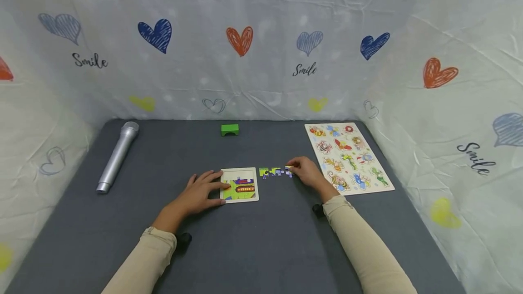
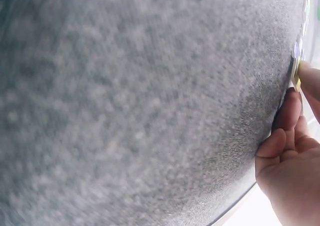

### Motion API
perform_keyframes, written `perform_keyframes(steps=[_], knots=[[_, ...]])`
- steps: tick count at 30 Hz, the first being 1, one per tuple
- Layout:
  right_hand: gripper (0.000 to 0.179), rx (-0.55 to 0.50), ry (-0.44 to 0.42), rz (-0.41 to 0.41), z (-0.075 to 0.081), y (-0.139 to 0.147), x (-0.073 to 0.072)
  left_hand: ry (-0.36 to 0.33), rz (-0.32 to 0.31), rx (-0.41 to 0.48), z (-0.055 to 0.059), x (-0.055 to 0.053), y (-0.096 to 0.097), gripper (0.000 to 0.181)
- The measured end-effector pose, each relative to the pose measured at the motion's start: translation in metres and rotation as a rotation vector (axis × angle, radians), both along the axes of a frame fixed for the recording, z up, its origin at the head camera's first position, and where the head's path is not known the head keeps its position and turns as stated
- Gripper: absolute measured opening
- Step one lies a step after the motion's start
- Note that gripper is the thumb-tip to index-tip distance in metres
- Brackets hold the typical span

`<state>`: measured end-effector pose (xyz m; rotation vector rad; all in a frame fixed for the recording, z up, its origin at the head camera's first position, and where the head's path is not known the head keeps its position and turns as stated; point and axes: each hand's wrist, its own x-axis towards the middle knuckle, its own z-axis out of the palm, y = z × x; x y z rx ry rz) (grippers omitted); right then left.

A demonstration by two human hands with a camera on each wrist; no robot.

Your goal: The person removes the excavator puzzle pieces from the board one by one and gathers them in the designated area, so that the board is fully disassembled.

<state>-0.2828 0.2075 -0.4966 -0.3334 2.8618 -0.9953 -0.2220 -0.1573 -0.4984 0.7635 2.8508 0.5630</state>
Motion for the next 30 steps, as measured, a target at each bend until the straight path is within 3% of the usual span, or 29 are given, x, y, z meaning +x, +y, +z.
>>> perform_keyframes(steps=[6, 11, 17, 20, 27, 30], knots=[[0.017, 0.022, 0.032, 0.018, 0.004, -0.009, 0.004, -0.013, 0.016, 0.001, 0.003, 0.005, -0.005, 0.049], [0.018, -0.010, 0.019, -0.022, 0.005, -0.007, 0.005, -0.014, -0.013, -0.007, 0.005, 0.004, -0.002, 0.049], [0.020, 0.061, 0.167, -0.024, 0.013, -0.036, 0.007, -0.026, -0.031, 0.021, 0.005, 0.006, -0.002, 0.037], [0.021, 0.110, 0.183, 0.038, 0.022, -0.071, 0.014, -0.039, -0.033, 0.031, 0.003, 0.005, -0.001, 0.029], [0.024, 0.229, 0.161, 0.370, 0.028, -0.142, 0.032, -0.071, -0.041, 0.034, 0.004, 0.005, -0.001, 0.018], [0.026, 0.263, 0.178, 0.405, 0.025, -0.154, 0.035, -0.092, -0.049, 0.022, 0.007, 0.005, -0.002, 0.018]])
